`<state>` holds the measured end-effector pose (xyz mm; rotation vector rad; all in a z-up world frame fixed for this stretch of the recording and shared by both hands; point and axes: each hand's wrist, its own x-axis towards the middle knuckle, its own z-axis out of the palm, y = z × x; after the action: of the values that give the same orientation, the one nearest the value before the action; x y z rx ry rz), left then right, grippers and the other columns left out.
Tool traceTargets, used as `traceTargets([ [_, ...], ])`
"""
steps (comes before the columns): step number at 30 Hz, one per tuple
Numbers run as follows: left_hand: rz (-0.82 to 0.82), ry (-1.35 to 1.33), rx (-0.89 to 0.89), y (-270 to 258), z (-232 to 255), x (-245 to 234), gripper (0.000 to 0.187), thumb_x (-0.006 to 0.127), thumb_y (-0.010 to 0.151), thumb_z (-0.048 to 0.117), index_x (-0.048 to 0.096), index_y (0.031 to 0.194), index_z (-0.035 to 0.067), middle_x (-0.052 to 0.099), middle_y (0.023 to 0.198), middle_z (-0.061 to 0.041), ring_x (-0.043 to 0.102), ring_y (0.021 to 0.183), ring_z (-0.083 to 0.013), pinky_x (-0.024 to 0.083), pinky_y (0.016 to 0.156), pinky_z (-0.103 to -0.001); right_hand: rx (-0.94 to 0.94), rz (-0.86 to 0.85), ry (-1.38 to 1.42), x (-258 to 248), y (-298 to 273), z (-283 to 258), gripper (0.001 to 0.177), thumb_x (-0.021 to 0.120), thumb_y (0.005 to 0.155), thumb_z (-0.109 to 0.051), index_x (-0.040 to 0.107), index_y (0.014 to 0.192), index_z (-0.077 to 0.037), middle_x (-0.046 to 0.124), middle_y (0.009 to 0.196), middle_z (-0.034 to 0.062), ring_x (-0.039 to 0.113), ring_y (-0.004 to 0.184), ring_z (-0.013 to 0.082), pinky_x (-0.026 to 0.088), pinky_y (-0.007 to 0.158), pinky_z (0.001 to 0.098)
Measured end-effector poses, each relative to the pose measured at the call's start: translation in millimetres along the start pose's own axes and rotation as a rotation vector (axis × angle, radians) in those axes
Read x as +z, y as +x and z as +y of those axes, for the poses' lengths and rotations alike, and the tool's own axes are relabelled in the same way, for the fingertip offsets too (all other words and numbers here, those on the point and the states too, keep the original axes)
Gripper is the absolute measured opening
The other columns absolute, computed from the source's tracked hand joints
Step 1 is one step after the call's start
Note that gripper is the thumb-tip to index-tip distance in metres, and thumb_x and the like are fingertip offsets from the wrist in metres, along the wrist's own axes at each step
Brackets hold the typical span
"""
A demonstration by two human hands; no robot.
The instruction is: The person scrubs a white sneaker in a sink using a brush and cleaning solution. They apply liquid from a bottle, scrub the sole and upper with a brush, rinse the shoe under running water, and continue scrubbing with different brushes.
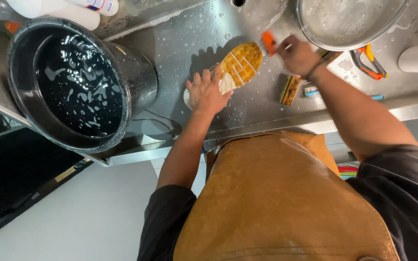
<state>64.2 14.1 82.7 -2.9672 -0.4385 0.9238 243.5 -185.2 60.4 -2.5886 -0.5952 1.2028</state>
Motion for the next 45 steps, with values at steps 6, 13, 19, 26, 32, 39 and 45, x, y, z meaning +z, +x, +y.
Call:
traceTargets([
  [6, 0.094, -0.028, -0.052, -2, 17, 14, 0.086, 0.064, 0.077, 0.067, 0.035, 0.144, 0.021, 0.053, 0.118, -0.007, 0.048, 0.104, -0.0299, 0.04, 0.08, -0.051, 0.195, -0.05, 0.318, 27, 5, -53, 0.051, 0.028, 0.103, -0.047, 0.049, 0.113, -0.001, 0.059, 0.093, 0.0193, 0.058, 0.072, 0.0302, 0.047, 0.055, 0.0433],
  [13, 0.304, -0.003, -0.039, -6, 22, 42, 0.091, 0.072, 0.07, 0.068, 0.04, 0.141, 0.022, 0.055, 0.112, -0.004, 0.051, 0.104, -0.0277, 0.045, 0.076, -0.05, -0.253, 0.027, -0.579, 100, 132, 32, 0.039, 0.029, 0.099, -0.022, 0.058, 0.116, -0.003, 0.067, 0.098, 0.0228, 0.068, 0.081, 0.0405, 0.051, 0.059, 0.0484],
  [19, 0.401, -0.003, -0.044, -9, 26, 49, 0.088, 0.076, 0.067, 0.064, 0.044, 0.136, 0.02, 0.056, 0.107, -0.005, 0.052, 0.096, -0.0272, 0.044, 0.074, -0.049, 0.13, -0.215, -0.016, 26, 23, -51, 0.059, 0.014, 0.109, -0.04, 0.053, 0.103, 0.004, 0.06, 0.091, 0.0235, 0.061, 0.07, 0.0349, 0.049, 0.054, 0.0425],
  [26, 0.029, -0.156, -0.039, -4, 19, 14, 0.079, 0.063, 0.084, 0.055, 0.029, 0.145, 0.017, 0.044, 0.113, -0.005, 0.044, 0.107, -0.0255, 0.039, 0.084, -0.049, 0.107, -0.062, -0.036, 56, 8, -59, 0.062, 0.034, 0.097, -0.055, 0.07, 0.105, -0.005, 0.069, 0.099, 0.0262, 0.065, 0.101, 0.0426, 0.054, 0.084, 0.0495],
  [32, 0.056, -0.195, -0.023, -11, 22, 1, 0.077, 0.067, 0.084, 0.051, 0.034, 0.142, 0.014, 0.049, 0.113, -0.008, 0.048, 0.108, -0.0269, 0.041, 0.085, -0.05, 0.03, -0.049, -0.121, 52, 44, -53, 0.07, 0.02, 0.1, -0.041, 0.067, 0.109, 0.011, 0.065, 0.112, 0.0341, 0.061, 0.11, 0.0473, 0.047, 0.092, 0.0543],
  [39, -0.013, -0.157, -0.031, -17, 24, 1, 0.077, 0.061, 0.086, 0.053, 0.029, 0.144, 0.014, 0.047, 0.117, -0.009, 0.045, 0.112, -0.0274, 0.039, 0.085, -0.049, 0.085, -0.028, -0.002, 55, 48, -61, 0.07, 0.026, 0.099, -0.05, 0.067, 0.111, 0.005, 0.065, 0.11, 0.0325, 0.06, 0.109, 0.0477, 0.05, 0.09, 0.0539],
  [45, -0.016, -0.139, -0.018, -1, 17, -4, 0.076, 0.059, 0.086, 0.056, 0.03, 0.144, 0.015, 0.048, 0.117, -0.009, 0.045, 0.111, -0.0269, 0.038, 0.084, -0.048, 0.086, -0.054, -0.027, 22, 6, -89, 0.064, 0.034, 0.097, -0.055, 0.068, 0.112, -0.003, 0.067, 0.108, 0.0281, 0.062, 0.106, 0.0457, 0.052, 0.087, 0.0526],
])
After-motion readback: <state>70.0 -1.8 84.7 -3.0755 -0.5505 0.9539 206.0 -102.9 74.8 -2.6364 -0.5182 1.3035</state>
